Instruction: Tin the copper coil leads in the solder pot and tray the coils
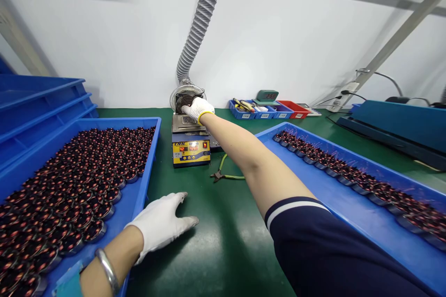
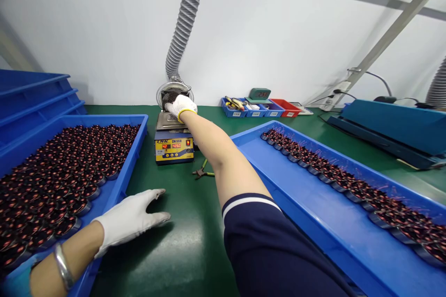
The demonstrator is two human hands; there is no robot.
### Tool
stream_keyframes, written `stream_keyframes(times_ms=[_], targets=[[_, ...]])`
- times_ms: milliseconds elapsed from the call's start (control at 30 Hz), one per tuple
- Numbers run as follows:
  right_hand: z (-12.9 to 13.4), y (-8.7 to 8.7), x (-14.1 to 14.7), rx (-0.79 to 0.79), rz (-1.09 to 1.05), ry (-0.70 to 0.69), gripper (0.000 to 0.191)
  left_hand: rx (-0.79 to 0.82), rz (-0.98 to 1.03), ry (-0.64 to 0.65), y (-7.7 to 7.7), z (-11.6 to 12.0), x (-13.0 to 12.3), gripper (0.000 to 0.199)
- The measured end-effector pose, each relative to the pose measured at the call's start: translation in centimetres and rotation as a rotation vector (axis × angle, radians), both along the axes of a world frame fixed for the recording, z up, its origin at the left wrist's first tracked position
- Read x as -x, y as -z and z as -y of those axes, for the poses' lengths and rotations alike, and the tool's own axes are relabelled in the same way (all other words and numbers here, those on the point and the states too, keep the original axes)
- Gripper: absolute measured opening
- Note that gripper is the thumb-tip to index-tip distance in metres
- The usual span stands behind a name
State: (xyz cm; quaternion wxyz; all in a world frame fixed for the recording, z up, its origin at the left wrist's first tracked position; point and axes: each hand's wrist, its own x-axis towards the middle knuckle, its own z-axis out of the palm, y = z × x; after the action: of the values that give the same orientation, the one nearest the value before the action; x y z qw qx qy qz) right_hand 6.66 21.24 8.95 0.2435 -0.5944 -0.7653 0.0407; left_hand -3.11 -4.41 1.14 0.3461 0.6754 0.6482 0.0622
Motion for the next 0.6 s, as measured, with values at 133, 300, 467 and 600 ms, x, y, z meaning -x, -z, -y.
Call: stream_keyframes(times_ms=[133, 300, 467, 600], targets=[[0.1, 0.0, -0.1, 0.005, -0.012, 0.0, 0.042, -0.008, 0.004, -0.002, 0.1, 0.0, 0.0, 0.077], [-0.3, -0.9, -0.4, 0.012, -0.031, 0.001, 0.047, 0.009, -0.028, 0.006, -0.1, -0.1, -0.1, 0.076], [-0.6, -2.6, -1.3, -0.005, -0.128, -0.045, 0.052, 0.009, -0.031, 0.007, -0.1, -0.1, -0.1, 0.076], [0.2, -3.6, -2.5, 0.052, -0.268, -0.081, 0.049, 0.002, -0.023, 0.003, 0.4, -0.1, 0.1, 0.078]])
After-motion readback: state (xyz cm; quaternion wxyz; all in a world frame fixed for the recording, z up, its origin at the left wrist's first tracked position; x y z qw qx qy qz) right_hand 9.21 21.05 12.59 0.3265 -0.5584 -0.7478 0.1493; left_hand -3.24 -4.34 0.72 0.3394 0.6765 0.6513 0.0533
